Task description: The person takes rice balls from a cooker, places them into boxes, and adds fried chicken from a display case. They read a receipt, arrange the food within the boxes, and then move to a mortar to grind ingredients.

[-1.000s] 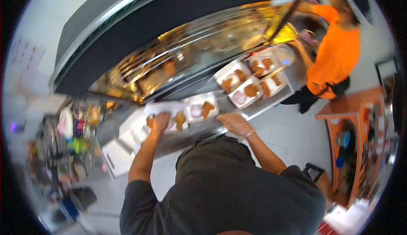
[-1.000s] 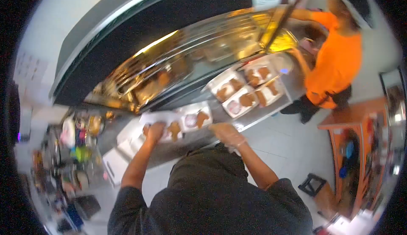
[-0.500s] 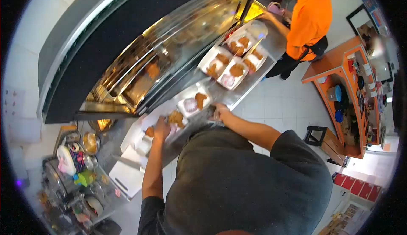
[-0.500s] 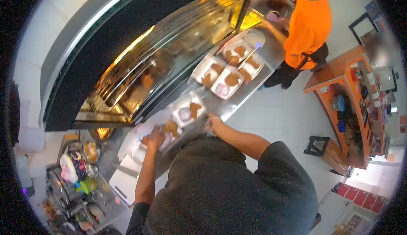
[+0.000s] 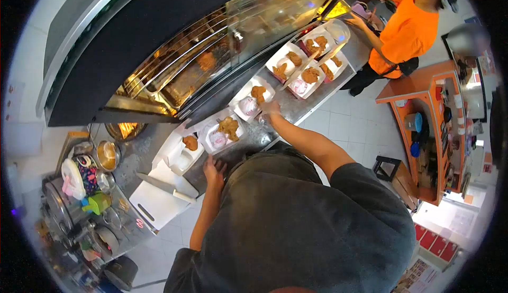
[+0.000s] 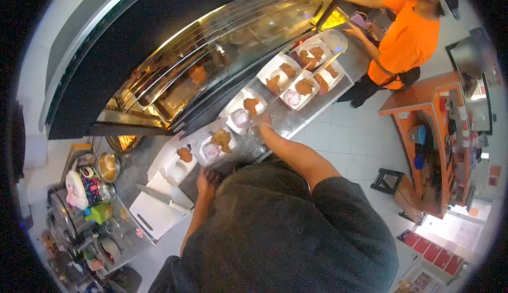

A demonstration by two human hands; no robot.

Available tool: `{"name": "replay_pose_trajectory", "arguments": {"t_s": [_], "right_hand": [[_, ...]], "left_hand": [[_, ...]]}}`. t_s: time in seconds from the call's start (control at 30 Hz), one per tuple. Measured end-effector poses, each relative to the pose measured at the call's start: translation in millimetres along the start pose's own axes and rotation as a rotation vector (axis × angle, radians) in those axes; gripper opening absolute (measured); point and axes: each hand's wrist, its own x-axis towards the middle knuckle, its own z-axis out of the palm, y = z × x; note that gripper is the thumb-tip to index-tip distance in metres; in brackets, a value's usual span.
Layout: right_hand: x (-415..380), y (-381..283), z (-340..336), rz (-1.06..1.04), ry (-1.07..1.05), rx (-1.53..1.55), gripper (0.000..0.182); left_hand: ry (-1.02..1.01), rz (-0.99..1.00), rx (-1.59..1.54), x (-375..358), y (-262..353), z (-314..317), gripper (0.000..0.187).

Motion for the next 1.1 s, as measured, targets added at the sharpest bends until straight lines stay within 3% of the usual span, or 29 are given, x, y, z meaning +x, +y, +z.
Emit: {"name": "replay_pose_trajectory", "arguments": {"t_s": [0.07, 0.1, 0.17, 0.2, 0.27, 0.3, 0.37, 0.43, 0.47, 0.53, 0.6, 0.67, 0.77, 0.8, 0.87, 0.93, 0.97, 1.0, 1.1], "right_hand": [[18, 11, 21, -0.041, 0.104, 0.031, 0.046], [-3, -22, 21, 0.062, 0.212, 0.039, 0.047], [-38, -70, -12, -0.052, 0.08, 0.077, 0.045], [-75, -96, -38, -0.148, -0.004, 0.134, 0.043], [-116, -120, -59, -0.177, -0.117, 0.365, 0.041], [-111, -109, -53, 0.057, -0.178, 0.812, 0.043], [-90, -62, -47, -0.05, -0.303, 0.402, 0.052], [-115, -56, -51, -0.016, -0.455, 0.204, 0.058], [-160, -88, -57, 0.069, -0.55, 0.213, 0.059], [-186, -110, -32, 0.254, -0.632, 0.345, 0.058], [-161, -110, 12, 0.442, -0.601, 0.587, 0.055], [-156, -132, 32, 0.517, -0.605, 0.725, 0.043], [-155, -149, 43, 0.599, -0.475, 0.864, 0.037], [-155, -150, 44, 0.616, -0.41, 0.896, 0.037], [-159, -143, 41, 0.428, -0.512, 0.849, 0.037], [-161, -135, 37, 0.241, -0.62, 0.795, 0.039], [-157, -133, 35, 0.397, -0.713, 0.925, 0.047], [-155, -126, 28, 0.351, -0.748, 0.85, 0.046], [-186, -138, -24, 0.251, -0.822, 0.66, 0.045]], "left_hand": [[-0.106, -0.057, -0.226, 9, 6, 15, 0.055], [-0.126, -0.106, -0.348, 21, 7, 22, 0.054], [-0.142, -0.087, -0.411, 63, -1, 30, 0.046], [-0.162, -0.101, -0.426, 50, 10, 47, 0.037], [-0.404, -0.006, -0.42, 48, 13, 62, 0.033], [-0.417, 0.015, -0.389, 46, 13, 68, 0.034], [-0.449, 0.055, -0.323, 34, 23, 82, 0.038], [-0.395, 0.119, -0.109, -14, 49, 79, 0.036], [-0.366, 0.151, 0.001, -31, 54, 72, 0.035], [-0.144, 0.51, 0.253, -28, 40, 36, 0.031], [0.274, 0.933, 0.51, -28, 39, -7, 0.031], [0.856, 1.359, 0.782, 12, 43, -62, 0.039], [1.072, 1.089, 0.803, 59, 66, -116, 0.037], [0.807, 0.982, 0.782, 63, 76, -120, 0.038], [0.299, 0.745, 0.71, 71, 94, -125, 0.039], [0.26, 0.786, 0.713, 96, 94, -130, 0.04], [0.239, 0.807, 0.719, 89, 103, -116, 0.041], [0.305, 0.816, 0.948, 78, 109, -104, 0.04], [0.25, 0.878, 0.831, 87, 111, -74, 0.033]]}}
